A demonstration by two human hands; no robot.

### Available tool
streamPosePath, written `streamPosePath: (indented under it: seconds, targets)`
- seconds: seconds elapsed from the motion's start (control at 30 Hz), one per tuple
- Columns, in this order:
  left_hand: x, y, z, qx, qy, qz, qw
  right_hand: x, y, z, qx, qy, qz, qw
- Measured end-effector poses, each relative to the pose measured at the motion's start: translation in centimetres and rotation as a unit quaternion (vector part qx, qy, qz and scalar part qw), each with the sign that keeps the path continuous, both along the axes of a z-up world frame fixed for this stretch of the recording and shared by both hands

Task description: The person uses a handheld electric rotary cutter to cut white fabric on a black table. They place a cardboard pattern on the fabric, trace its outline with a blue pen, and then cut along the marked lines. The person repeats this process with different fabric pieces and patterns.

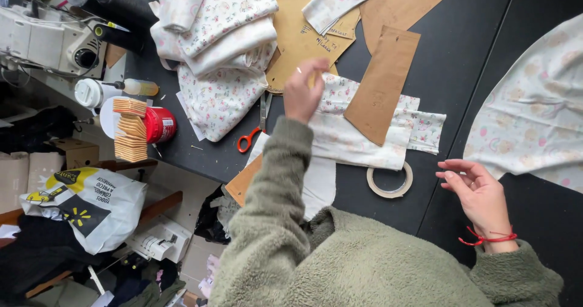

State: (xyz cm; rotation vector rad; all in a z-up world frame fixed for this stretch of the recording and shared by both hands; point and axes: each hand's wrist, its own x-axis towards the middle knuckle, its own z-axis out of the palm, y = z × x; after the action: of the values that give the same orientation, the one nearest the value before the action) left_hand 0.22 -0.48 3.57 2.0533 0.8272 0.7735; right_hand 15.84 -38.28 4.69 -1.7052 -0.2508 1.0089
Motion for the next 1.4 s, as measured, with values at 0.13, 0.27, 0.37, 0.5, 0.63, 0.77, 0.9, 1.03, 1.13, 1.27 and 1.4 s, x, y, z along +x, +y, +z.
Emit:
streamPosePath:
  seconds: [0.13, 0.27, 0.37, 0.5, 0.63, 0.77, 0.9, 1.03, 1.13, 1.27, 1.4]
  targets:
    - [5.9, 11.0, -5.8, 0.068, 0.127, 0.173, 0.974, -0.2, -0.2, 0.2, 0.001, 0.001, 0.001, 1.000]
    - [8.9, 12.6, -3.8, -0.014, 0.253, 0.199, 0.947, -0.1, -0.8, 0.6, -0.014, -0.015, -0.008, 1.000]
    - [9.8, 11.4, -3.7, -0.074, 0.291, 0.182, 0.936, 0.0, -1.7, 0.4, -0.023, -0.002, -0.024, 0.999]
    - [10.1, 9.4, -5.3, 0.111, 0.121, 0.140, 0.976, 0.4, -1.7, -0.7, -0.021, 0.006, -0.035, 0.999]
    - [9.6, 7.9, -5.5, 0.138, 0.104, 0.107, 0.979, 0.2, -1.4, -0.1, -0.020, -0.002, -0.014, 1.000]
    - [9.7, 7.6, -5.4, 0.157, 0.097, 0.112, 0.977, 0.2, -1.1, 0.3, -0.029, -0.002, -0.004, 1.000]
    - [10.3, 7.8, -5.9, -0.044, 0.005, 0.151, 0.988, 0.4, -1.5, 0.3, -0.032, 0.002, -0.008, 0.999]
    - [10.1, 9.7, -11.5, -0.181, -0.178, 0.296, 0.921, 0.9, -3.0, 0.3, -0.014, -0.014, -0.007, 1.000]
    - [8.1, 7.1, -10.2, -0.052, -0.137, 0.252, 0.957, 1.7, -6.6, -0.8, -0.049, -0.059, -0.051, 0.996]
    - [7.9, -3.0, -3.1, -0.057, -0.062, 0.139, 0.987, 5.1, -14.6, -0.7, -0.190, -0.268, -0.091, 0.940]
    - [7.9, -12.2, -4.6, -0.304, -0.028, -0.142, 0.941, 9.2, -28.0, -3.0, -0.290, -0.435, -0.120, 0.844]
